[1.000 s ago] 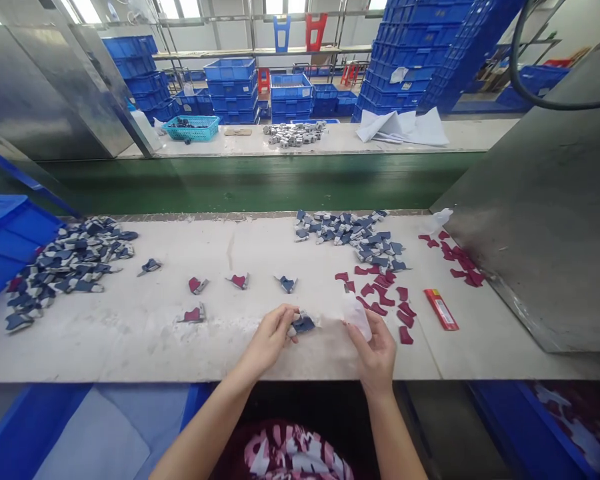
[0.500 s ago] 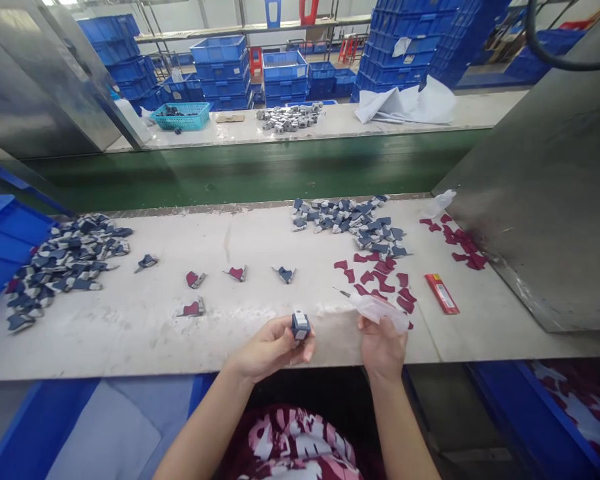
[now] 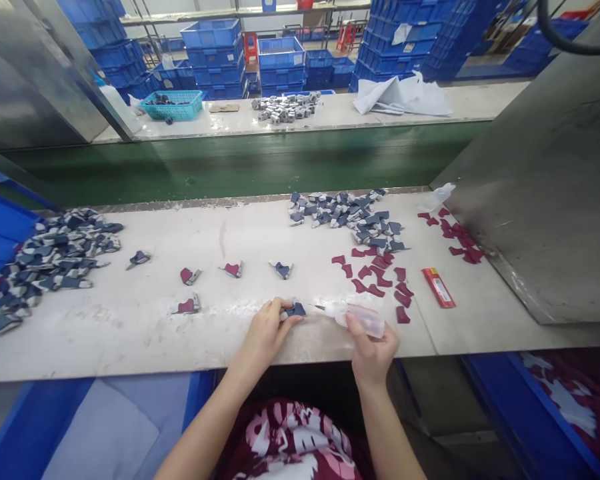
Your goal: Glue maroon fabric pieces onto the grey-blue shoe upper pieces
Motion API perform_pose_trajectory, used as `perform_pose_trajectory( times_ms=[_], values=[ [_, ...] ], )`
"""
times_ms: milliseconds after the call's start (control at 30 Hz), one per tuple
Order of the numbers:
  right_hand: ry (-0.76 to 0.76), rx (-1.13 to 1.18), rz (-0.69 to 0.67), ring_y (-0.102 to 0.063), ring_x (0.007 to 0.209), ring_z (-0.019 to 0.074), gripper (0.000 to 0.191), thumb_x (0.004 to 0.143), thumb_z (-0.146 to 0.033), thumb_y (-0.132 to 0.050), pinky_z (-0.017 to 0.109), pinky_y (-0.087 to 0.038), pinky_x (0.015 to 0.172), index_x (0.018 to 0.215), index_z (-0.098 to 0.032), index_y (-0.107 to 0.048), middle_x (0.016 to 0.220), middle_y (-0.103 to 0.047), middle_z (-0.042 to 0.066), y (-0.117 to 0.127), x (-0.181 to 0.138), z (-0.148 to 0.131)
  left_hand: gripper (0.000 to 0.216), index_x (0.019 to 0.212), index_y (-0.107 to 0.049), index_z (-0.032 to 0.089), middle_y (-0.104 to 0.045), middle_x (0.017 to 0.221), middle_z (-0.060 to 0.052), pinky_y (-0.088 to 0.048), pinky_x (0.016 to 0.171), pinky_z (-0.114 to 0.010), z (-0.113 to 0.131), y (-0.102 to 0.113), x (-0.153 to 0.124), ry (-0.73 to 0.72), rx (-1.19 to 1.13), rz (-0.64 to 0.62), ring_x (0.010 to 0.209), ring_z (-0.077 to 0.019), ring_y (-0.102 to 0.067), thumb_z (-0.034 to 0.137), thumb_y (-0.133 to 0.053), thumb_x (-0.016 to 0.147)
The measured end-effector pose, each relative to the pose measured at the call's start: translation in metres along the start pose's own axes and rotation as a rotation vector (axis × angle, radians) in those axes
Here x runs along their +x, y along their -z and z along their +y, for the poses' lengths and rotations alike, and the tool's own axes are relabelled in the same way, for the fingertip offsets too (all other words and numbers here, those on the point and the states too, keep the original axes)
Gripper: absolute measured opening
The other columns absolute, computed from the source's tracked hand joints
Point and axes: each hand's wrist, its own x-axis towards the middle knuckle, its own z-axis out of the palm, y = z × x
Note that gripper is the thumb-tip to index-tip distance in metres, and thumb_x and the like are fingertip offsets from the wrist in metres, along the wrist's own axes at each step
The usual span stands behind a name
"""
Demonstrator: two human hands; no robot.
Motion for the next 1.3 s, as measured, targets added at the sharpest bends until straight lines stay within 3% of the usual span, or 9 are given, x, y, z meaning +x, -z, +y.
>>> perform_pose_trajectory(
  times_ms=[167,600,1300],
  values=[
    [0.045,-0.116,-0.02,-0.067,0.054,0.0205,0.035,0.069,-0.049,-0.082,0.03,-0.054,0.051,0.076,-0.015,-0.075,0.063,-0.072,0.005,-0.005,-0.01,-0.004,0.015,0.098,-0.066,0.021,-0.071,0.099,-0.007,-0.057,0.082,-0.035,-0.002,0.0,0.0,-0.001,-0.073,-0.002,0.094,-0.0234,-0.068,0.032,-0.068,0.088],
    [0.13,-0.2,-0.133,-0.069,0.056,0.0201,0.031,0.074,-0.048,-0.079,0.028,-0.056,0.05,0.076,-0.017,-0.077,0.066,-0.074,0.005,-0.008,-0.005,-0.007,0.015,0.092,-0.069,0.019,-0.074,0.093,-0.006,-0.055,0.08,-0.035,0.002,0.002,0.006,0.07,-0.06,-0.006,0.088,-0.0244,-0.069,0.022,-0.078,0.08],
    [0.164,-0.182,-0.04,-0.064,0.052,0.018,0.029,0.075,-0.044,-0.078,0.027,-0.051,0.049,0.072,-0.016,-0.075,0.06,-0.07,0.003,-0.001,-0.009,-0.003,0.017,0.088,-0.069,0.021,-0.072,0.086,-0.002,-0.056,0.071,-0.029,-0.007,-0.01,-0.001,0.0,-0.078,0.141,0.077,-0.019,-0.068,0.025,-0.082,0.077]
  ],
)
